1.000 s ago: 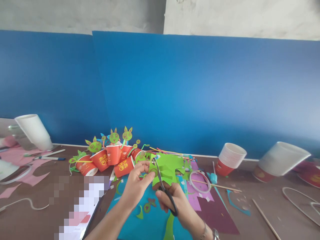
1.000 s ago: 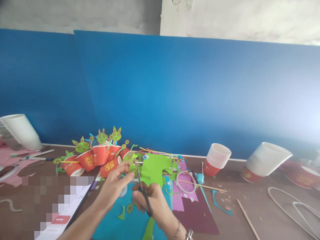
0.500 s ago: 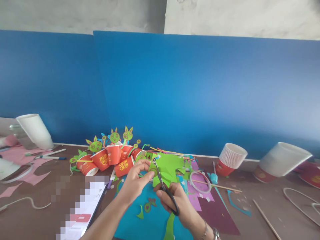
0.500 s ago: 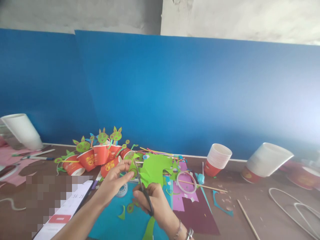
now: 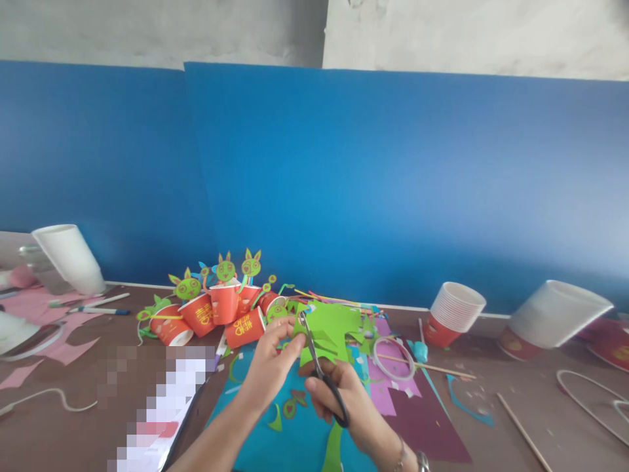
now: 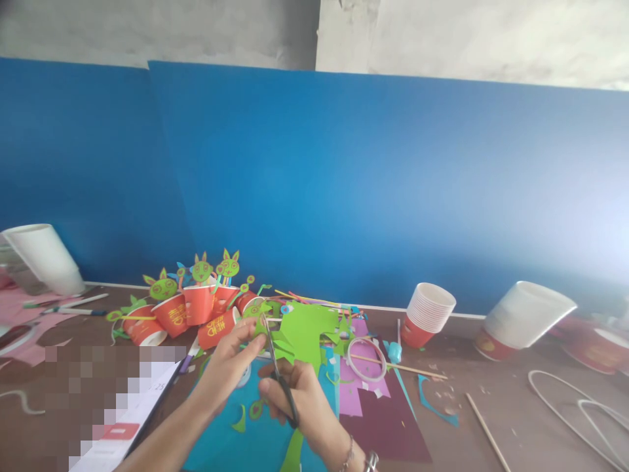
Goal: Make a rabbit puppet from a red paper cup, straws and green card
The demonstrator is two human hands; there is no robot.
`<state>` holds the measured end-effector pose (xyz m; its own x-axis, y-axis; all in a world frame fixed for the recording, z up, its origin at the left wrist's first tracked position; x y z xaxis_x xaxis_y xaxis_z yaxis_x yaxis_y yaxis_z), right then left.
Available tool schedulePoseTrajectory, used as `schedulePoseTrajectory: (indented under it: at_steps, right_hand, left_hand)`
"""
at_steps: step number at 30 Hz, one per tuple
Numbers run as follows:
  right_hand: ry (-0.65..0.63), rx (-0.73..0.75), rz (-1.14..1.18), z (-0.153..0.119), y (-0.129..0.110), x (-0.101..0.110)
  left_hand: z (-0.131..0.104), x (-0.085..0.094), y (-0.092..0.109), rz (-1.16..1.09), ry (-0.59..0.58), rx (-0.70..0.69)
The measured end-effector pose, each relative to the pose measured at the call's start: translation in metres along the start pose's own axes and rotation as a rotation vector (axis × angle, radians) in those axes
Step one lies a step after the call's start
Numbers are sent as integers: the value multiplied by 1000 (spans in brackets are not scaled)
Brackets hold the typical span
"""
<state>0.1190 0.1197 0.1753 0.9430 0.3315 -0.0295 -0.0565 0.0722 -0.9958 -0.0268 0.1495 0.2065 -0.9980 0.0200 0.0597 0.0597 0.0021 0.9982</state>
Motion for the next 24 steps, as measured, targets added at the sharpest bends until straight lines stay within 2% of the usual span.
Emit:
schedulePoseTrajectory:
  at_steps: [4,7,17,24]
  right_hand:
    - [-2,-9,-19,0,-2,0]
    - [-1,1,-39,0,-3,1]
    - [20,-28,-75,1,-14,-3]
    - [-32,-52,-48,-1,-11,0]
  left_hand:
    - [2,6,0,109,-22,-66]
    - [3,11,1,169,-32,-51]
    - [4,13,4,152,-113,-13]
    - [9,23,6,194,-215,-55]
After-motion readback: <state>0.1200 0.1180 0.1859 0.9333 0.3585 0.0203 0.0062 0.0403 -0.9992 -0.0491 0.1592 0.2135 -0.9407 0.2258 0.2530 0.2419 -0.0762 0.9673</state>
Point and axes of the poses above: each hand's wrist, its own z-axis towards the middle knuckle, its own x-axis out of the back of the hand, y = z × x, the point moved 1 cm from there along z, towards the middle knuckle, and after that the axes turned 11 degrees about x, right-handed, at the moved point
